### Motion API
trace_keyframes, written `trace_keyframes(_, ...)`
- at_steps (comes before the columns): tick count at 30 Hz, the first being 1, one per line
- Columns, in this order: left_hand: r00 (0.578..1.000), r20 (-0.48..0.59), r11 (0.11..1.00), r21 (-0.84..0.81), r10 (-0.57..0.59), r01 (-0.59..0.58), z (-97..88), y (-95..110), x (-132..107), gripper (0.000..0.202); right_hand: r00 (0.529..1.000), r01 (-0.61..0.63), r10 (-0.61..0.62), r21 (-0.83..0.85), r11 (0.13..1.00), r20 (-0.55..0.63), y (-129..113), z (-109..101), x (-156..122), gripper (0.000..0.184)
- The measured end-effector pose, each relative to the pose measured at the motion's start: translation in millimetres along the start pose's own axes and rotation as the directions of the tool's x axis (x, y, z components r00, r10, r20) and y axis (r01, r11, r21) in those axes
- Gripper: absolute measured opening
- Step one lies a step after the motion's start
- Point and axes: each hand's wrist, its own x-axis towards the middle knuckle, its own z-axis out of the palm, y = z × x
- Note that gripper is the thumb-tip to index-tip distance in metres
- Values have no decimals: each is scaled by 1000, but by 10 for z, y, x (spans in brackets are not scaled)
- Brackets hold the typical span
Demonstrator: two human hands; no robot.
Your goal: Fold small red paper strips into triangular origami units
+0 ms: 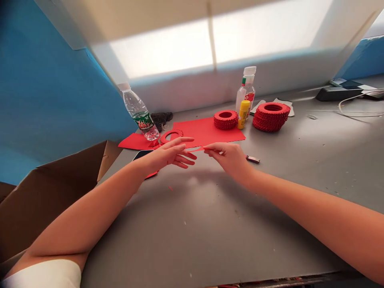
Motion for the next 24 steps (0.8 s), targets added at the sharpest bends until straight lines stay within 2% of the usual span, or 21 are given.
trace_keyframes(2, 990, -138, 992, -119, 22, -39, 76, -106, 62, 50, 991, 131, -131, -165, 977, 11, 47, 24, -41, 20)
trace_keyframes(4, 965, -252, 985, -132, 79, -115, 128, -204, 119, 48, 982, 186, -175, -219, 958, 70, 85, 53, -74, 20)
trace_keyframes(5, 954, -287, 984, -122, 92, -132, 144, -243, 142, 47, 983, 170, -152, -206, 964, 100, 100, 68, -83, 20)
trace_keyframes(7, 941, -321, 984, -104, 107, -147, 160, -297, 174, 41, 990, 52, -37, -109, 993, 135, 124, 96, -84, 21)
trace_keyframes(9, 935, -335, 984, -93, 113, -153, 165, -326, 188, 31, 984, -115, 104, 70, 991, 144, 145, 122, -69, 22)
trace_keyframes(11, 934, -334, 981, -93, 128, -168, 173, -341, 190, 23, 967, -244, 210, 273, 931, 146, 165, 140, -49, 23)
trace_keyframes(14, 943, -299, 973, -127, 146, -191, 211, -349, 179, 23, 947, -322, 292, 434, 841, 137, 182, 149, -33, 23)
trace_keyframes(18, 972, -199, 979, -135, 123, -152, 296, -357, 163, 43, 953, -303, 283, 333, 893, 107, 146, 142, -58, 24)
trace_keyframes(20, 970, -198, 980, -104, 144, -167, 334, -373, 161, 50, 960, -276, 254, 279, 920, 115, 111, 142, -78, 23)
trace_keyframes(24, 960, -223, 979, -72, 172, -192, 370, -422, 163, 39, 965, -262, 240, 321, 910, 106, 80, 153, -93, 22)
